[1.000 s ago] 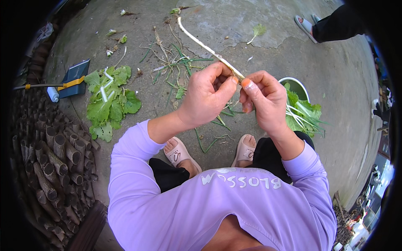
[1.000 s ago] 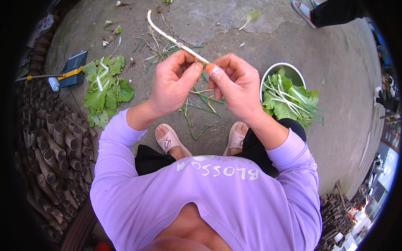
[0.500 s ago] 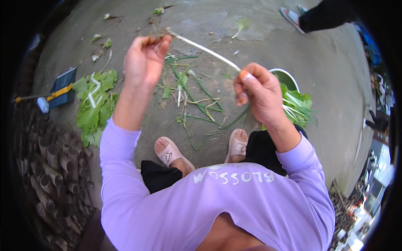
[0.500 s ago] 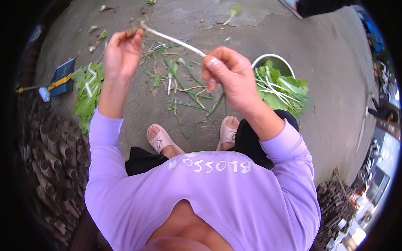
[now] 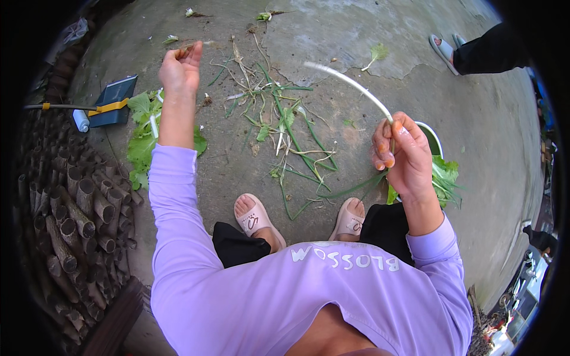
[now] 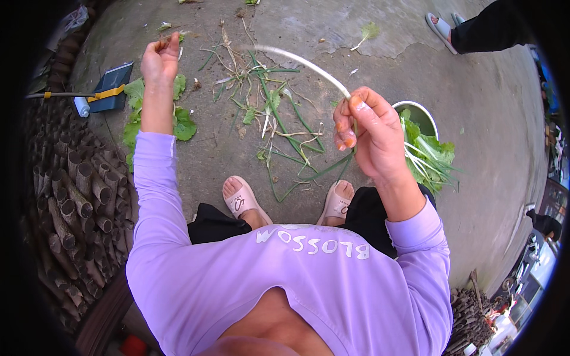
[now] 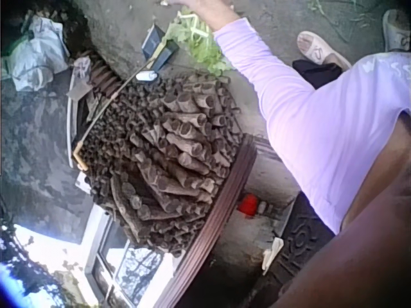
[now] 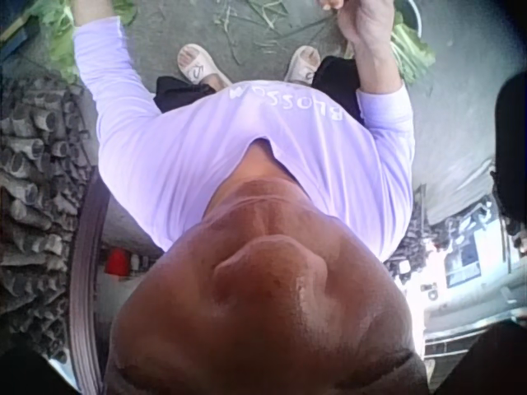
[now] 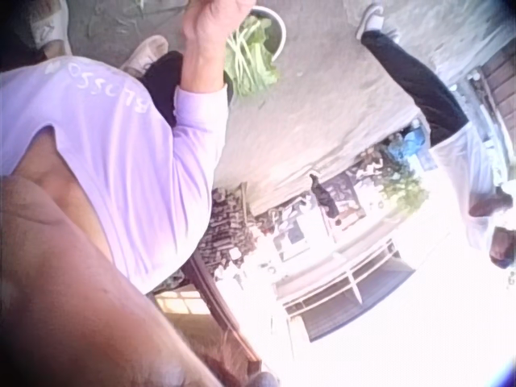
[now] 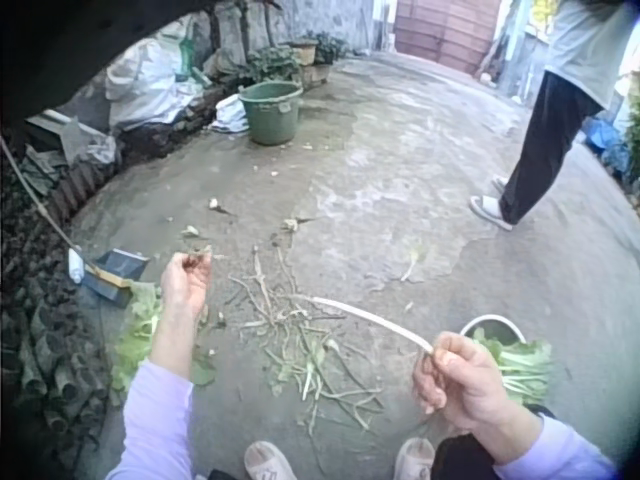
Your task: The person sits on the ground and trims the roots and outer layers of green onions by hand, placing the trimmed pieces into a metal bowl. They then carry the bowl indoors, wash their hands at a sink, and rinse the green onions under running water before drying their hands with a towel.
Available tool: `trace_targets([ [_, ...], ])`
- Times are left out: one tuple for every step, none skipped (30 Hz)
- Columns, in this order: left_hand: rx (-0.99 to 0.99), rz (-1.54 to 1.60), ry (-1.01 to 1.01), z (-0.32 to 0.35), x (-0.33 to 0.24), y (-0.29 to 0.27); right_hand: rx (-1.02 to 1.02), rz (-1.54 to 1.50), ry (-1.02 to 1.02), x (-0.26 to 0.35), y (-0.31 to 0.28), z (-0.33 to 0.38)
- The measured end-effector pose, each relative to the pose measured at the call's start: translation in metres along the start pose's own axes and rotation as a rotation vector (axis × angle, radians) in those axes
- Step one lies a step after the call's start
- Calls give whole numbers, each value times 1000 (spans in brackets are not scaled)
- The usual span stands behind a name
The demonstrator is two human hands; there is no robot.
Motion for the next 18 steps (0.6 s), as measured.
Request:
trace_targets([
  [22,-226,48,-1,1,-7,8,-7,6,0,0,-1],
  [75,-553,94,6,4,-10,7,-28,28,-1,-1,-2],
  [131,-879,140,16,10,-12,6,-49,47,-3,-2,-3],
  [187,-1205,188,22,16,-16,6,-70,66,-4,-3,-3],
  [259,-1548,527,23,22,-22,13,-78,90,-6,-3,-4],
  [334,-1875,880,32,32,-25,12,-87,117,-8,-3,-6],
  [296,-1803,1136,46,41,-29,11,-96,144,-11,-3,-8],
  [370,-1783,1088,58,52,-30,-18,-84,158,-15,-3,-9],
  [444,-1758,1044,68,60,-28,-46,-72,168,-18,-3,-11],
  [515,-1731,999,79,70,-26,-73,-60,177,-21,-3,-12],
  [613,-1594,760,91,82,-24,-78,-71,194,-24,-3,-14],
  [699,-1442,528,107,95,-20,-56,-98,222,-26,-5,-17],
  [773,-1238,198,136,98,-5,-43,-130,247,-30,-9,-18],
  [821,-1018,-126,169,93,15,-30,-163,276,-32,-12,-19],
  [844,-825,-202,192,90,28,-36,-164,296,-35,-10,-20],
  [861,-630,-272,207,87,41,-1,-163,323,-38,-6,-21],
  [877,-566,-280,215,86,52,28,-162,346,-41,-5,-21],
  [895,-501,-288,222,85,64,57,-161,368,-45,-3,-21],
])
Point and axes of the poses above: each hand's wrist, its own z-axis away from the middle knuckle, its own y-axis out of the palm, x = y × z, the point moved 4 cm from there along -z, towards the middle knuckle, and after that the axes turned 14 degrees about -x, right-handed, at the moved point
